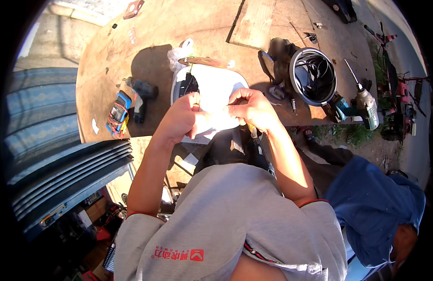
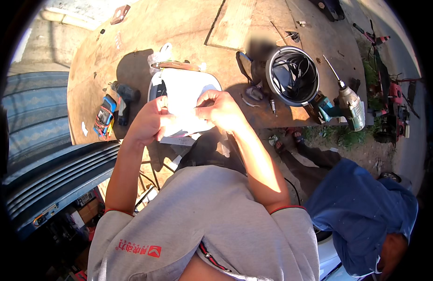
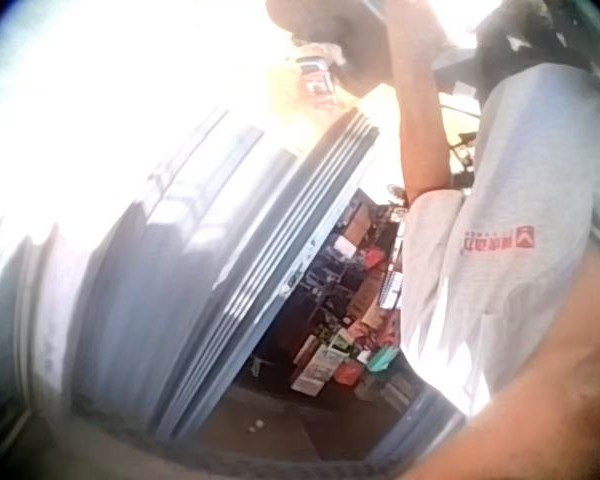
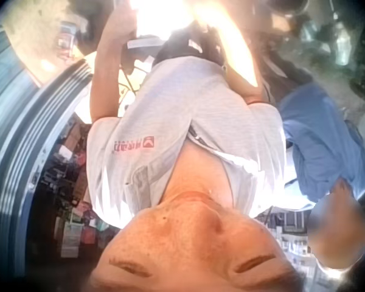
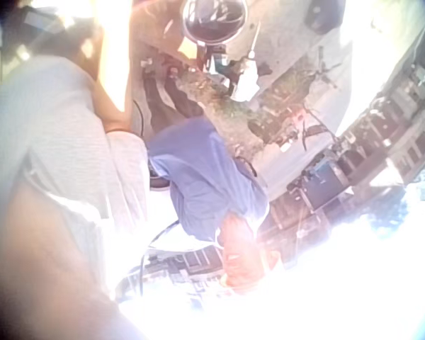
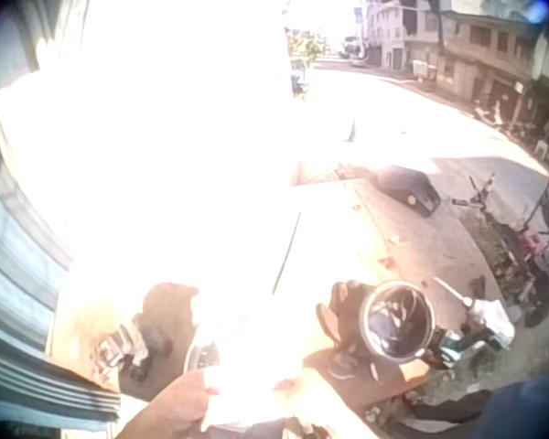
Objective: The person uses a screwdriver to remove screws from a white circular electrical housing, exposing internal wiring and a metal plate. They then move to a workbench and plug in a power cord.
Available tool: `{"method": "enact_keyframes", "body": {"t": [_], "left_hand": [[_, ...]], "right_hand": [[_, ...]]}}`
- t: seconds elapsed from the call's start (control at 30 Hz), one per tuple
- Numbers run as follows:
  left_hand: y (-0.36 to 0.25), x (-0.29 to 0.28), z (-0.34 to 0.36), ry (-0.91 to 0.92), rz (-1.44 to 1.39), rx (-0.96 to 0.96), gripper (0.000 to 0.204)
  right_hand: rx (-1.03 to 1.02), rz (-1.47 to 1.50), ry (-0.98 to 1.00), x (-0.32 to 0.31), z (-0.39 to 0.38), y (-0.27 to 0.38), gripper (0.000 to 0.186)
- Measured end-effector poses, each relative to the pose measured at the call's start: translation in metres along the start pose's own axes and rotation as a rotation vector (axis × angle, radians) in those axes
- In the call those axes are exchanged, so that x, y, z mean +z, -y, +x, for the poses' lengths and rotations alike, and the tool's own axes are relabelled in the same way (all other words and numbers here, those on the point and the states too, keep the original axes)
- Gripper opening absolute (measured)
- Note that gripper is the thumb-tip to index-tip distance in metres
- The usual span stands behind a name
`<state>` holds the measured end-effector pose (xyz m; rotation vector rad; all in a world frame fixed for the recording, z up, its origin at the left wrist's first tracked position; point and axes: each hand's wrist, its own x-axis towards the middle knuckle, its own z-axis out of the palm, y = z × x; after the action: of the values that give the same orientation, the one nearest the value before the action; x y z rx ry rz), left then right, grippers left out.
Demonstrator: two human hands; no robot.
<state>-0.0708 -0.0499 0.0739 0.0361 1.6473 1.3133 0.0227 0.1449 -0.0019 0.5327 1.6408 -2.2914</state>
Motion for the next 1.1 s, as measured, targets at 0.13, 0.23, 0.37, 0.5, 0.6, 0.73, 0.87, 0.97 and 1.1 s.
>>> {"method": "enact_keyframes", "body": {"t": [0.13, 0.23, 0.37, 0.5, 0.6, 0.73, 0.87, 0.97, 1.1], "left_hand": [[0.001, -0.006, -0.002, -0.013, 0.004, 0.002, 0.026], [0.003, -0.01, -0.005, -0.064, -0.014, 0.003, 0.027], [0.01, -0.02, 0.001, -0.07, -0.032, 0.02, 0.032], [0.003, -0.012, 0.0, -0.063, -0.079, 0.036, 0.025], [0.014, -0.016, 0.004, -0.072, -0.076, 0.055, 0.021], [0.02, -0.021, 0.008, -0.046, -0.144, 0.098, 0.019], [0.018, -0.028, 0.002, -0.033, -0.179, 0.089, 0.017], [0.027, -0.033, -0.004, -0.022, -0.2, 0.104, 0.025], [0.025, -0.028, -0.009, -0.052, -0.197, 0.061, 0.028]], "right_hand": [[-0.085, -0.128, -0.071, 0.002, -0.008, 0.015, 0.015], [-0.226, -0.048, -0.184, -0.012, -0.044, 0.05, 0.022], [-0.862, 0.29, -0.216, -0.033, -0.104, 0.09, 0.033], [-1.065, 0.422, -0.277, -0.031, -0.124, 0.1, 0.038], [-1.043, 0.255, -0.565, -0.053, -0.127, 0.096, 0.036], [-0.384, -0.08, -0.748, -0.08, -0.086, 0.048, 0.019], [-0.153, -0.022, -0.671, -0.09, -0.016, -0.015, 0.022], [-0.035, -0.101, -0.584, -0.079, 0.042, -0.016, 0.027], [0.182, -0.381, -0.639, -0.095, 0.124, -0.027, 0.033]]}}
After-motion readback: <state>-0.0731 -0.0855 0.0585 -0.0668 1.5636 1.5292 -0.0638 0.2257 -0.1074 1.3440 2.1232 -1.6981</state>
